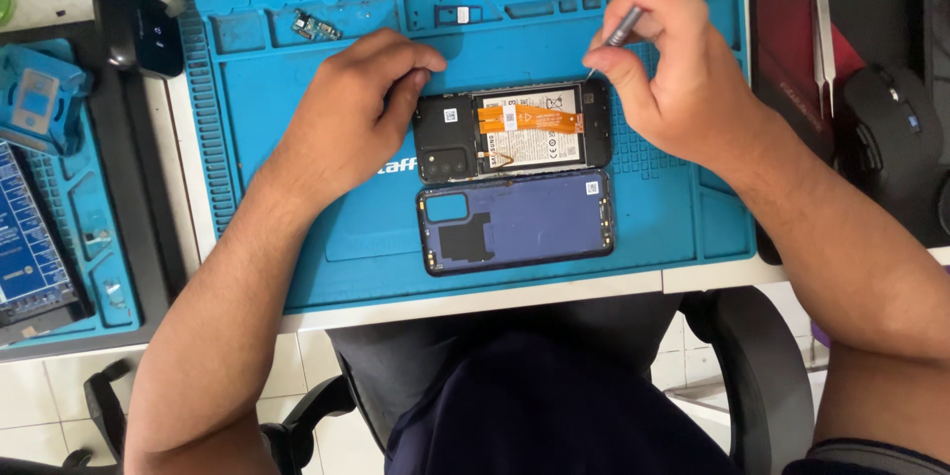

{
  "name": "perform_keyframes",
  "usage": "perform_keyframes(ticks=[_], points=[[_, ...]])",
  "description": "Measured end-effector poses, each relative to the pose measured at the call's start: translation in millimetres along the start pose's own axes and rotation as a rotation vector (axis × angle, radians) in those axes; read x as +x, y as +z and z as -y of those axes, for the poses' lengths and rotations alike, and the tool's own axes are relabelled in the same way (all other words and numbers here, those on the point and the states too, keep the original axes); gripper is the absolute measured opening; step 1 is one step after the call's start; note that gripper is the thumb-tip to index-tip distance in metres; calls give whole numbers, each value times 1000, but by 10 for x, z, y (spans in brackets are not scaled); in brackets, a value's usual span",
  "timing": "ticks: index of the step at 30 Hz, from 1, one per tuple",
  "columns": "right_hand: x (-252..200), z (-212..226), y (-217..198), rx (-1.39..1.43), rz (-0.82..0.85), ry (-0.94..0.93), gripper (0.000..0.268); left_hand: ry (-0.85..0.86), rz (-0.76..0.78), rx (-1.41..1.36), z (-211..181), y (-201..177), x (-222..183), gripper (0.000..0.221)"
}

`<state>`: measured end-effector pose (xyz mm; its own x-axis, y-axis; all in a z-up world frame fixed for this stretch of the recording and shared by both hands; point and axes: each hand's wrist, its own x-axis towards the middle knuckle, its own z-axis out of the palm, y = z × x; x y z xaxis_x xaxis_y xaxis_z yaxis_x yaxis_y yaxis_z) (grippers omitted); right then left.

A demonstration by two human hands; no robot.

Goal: The person disassembles a smartphone, removes the camera module, and cleans the internal frame and camera module with a brush. The person then uses a screwdriver to remove screws from the phone's internal chassis.

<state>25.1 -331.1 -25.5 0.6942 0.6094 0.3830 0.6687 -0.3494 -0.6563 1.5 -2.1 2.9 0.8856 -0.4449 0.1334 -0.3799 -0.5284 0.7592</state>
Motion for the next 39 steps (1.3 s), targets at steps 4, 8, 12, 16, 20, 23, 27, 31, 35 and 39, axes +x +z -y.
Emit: perform_keyframes(ticks=[4, 8, 12, 16, 20, 23, 27, 31, 35, 39], points=[[-45, -25, 5, 45, -81, -2, 50, 9, 1, -4, -3, -9, -12, 18], [-122, -90, -190, 252, -175, 126, 35, 9, 5, -17, 15, -15, -35, 19], [-98, -49, -515, -47, 1, 448, 21, 4, 30, -11, 41, -24, -35, 19], [30, 176, -543, -349, 316, 613, 45, 94, 43, 37, 14, -47, -43, 19], [17, 263, -535, -377, 310, 583, 49, -29, 112, 20, -71, -66, -60, 25], [-124, 181, -798, -607, 182, 584, 25, -79, 140, 8, -87, -59, -36, 27], [-365, -154, -1223, -787, 199, 763, 32, -3, 128, 50, -86, -74, -52, 25], [-416, -471, -1283, -532, 240, 833, 41, -117, 208, 39, -83, -79, -72, 38], [-412, -467, -1249, -503, 164, 714, 27, -116, 231, 68, -34, -96, -100, 42], [-125, -330, -1138, 112, -123, 467, 21, -87, 272, 93, -21, -124, -104, 60]])
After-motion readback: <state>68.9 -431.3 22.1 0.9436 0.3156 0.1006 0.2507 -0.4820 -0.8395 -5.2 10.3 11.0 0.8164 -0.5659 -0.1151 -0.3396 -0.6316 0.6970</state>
